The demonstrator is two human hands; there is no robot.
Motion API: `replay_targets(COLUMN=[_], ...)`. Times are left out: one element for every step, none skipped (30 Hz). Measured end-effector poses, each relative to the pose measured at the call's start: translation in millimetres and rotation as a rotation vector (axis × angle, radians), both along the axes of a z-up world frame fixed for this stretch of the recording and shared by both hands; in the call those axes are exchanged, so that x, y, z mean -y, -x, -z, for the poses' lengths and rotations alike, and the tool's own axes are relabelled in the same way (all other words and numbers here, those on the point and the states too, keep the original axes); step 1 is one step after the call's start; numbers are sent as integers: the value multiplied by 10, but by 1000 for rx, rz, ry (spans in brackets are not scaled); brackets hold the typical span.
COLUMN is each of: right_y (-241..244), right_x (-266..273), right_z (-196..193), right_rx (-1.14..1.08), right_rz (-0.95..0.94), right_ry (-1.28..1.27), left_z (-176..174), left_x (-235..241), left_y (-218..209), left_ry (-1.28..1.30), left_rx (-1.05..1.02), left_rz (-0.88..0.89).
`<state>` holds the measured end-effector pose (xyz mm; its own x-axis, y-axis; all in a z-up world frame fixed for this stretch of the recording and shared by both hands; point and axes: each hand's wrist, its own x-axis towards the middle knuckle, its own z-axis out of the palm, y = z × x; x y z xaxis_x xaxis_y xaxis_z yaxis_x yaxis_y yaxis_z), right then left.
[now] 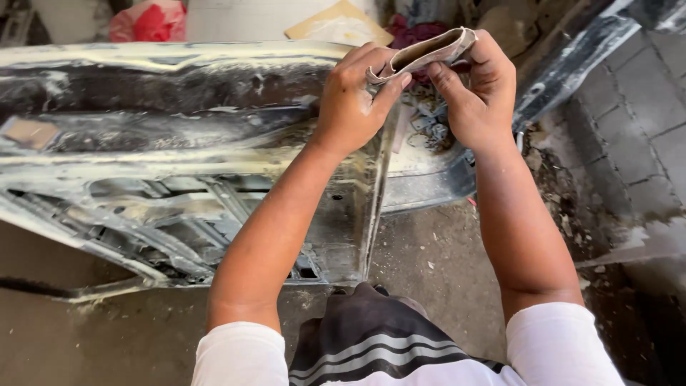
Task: The person sands the surface of a large, metallic car part, likely a door or panel, using a sanding block. They work on the edges and flat areas, applying pressure to smooth the surface. The camera angle is a first-person view looking down at the work area.
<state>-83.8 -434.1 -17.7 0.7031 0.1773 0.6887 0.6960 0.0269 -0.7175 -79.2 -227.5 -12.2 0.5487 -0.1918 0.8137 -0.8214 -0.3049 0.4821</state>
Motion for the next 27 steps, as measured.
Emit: replay_targets(right_y=[-17,-42,-66,-93,-124,-125,-109,-94,-80,-86,-92,-112,-103,-86,-70,-64,-59,-44,-34,-24,-17,7,30,48,44,43,39], right_x=[-65,-129,-194,-245,-295,-329,-379,-423,-467,-483,-497,-500,-512,-522,-531,-531,-528,-523,-521,-519,-513,-512,-507,-498,-477,-446,-410], right_z=[19,25,30,41,56,92,72,50,27,59,86,89,67,52,38,40,42,53,51,48,47,37,27,13,25,38,53], right_rx=[2,-9,-19,-13,-23,-42,-46,-28,-9,-9,-6,4,11,9,7,13,-3,-21,-17,-16,-15,-15,-30,-43,-42,-48,-54], right_rz=[-16,-2,12,-2,-21,-36,-45,-68,-91,-91,-87,-79,-76,-84,-93,-88,-88,-87,-79,-56,-32,-24,-24,-24,-16,-20,-24], right_ry=[-4,-2,1,-1,-16,-27,-27,-35,-44,-43,-41,-39,-38,-36,-34,-33,-35,-38,-38,-21,-5,-5,-12,-19,-20,-14,-8], left_z=[-3,-16,-30,-43,-53,-37,-33,-32,-31,-19,-12,-28,-31,-25,-18,-21,-24,-18,-21,-24,-27,-14,0,9,6,5,5], left_x=[-66,-130,-195,-255,-315,-359,-397,-431,-464,-487,-506,-516,-525,-532,-538,-542,-544,-543,-542,-541,-536,-530,-521,-507,-496,-476,-450], left_y=[23,36,50,49,46,63,74,76,77,92,108,102,97,96,94,92,89,92,93,92,89,80,69,53,44,36,23], left_ry=[-4,-6,-8,-10,-10,-7,-7,-8,-8,-7,-13,-19,-18,-25,-32,-32,-36,-42,-41,-42,-42,-43,-44,-46,-47,-52,-57], left_rx=[2,-8,-17,-12,-11,-19,-23,-20,-17,-17,-15,-7,0,-5,-9,-3,-17,-33,-30,-33,-37,-37,-43,-48,-47,-45,-42], left_rz=[-16,-25,-34,-47,-62,-73,-83,-85,-88,-89,-91,-90,-87,-85,-84,-79,-75,-70,-63,-57,-50,-42,-35,-29,-20,-20,-19])
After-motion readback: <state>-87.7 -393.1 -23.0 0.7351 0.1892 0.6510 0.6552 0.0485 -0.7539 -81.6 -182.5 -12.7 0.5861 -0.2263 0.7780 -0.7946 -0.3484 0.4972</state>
